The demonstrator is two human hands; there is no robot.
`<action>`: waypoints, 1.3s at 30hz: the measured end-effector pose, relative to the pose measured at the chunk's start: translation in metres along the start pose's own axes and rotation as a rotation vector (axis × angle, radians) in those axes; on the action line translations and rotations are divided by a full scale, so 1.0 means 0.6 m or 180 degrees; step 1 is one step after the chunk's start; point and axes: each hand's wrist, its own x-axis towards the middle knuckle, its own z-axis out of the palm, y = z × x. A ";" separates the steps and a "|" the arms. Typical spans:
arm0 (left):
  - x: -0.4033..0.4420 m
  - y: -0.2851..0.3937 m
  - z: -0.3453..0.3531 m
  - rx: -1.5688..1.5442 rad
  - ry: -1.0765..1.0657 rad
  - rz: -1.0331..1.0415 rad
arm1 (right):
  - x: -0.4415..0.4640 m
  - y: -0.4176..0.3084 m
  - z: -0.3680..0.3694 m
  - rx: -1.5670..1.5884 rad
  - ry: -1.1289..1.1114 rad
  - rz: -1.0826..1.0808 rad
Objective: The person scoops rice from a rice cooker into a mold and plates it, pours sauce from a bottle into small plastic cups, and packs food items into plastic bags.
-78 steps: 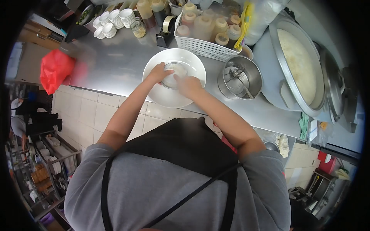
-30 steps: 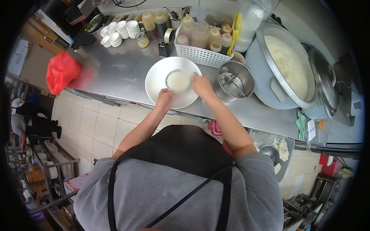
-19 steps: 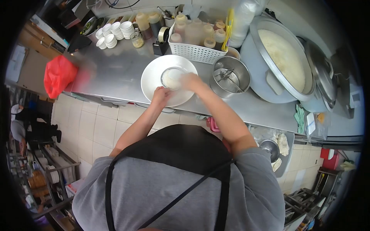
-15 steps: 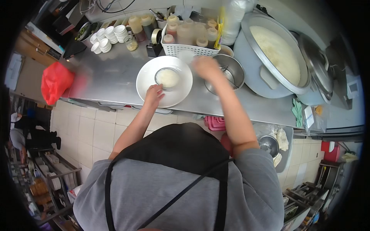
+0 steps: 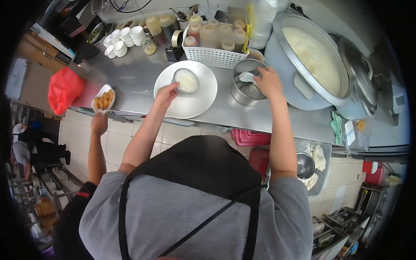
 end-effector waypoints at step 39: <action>-0.169 0.066 -0.097 0.1600 0.0442 0.0935 | 0.084 -0.285 0.206 0.1176 -0.1904 -0.1344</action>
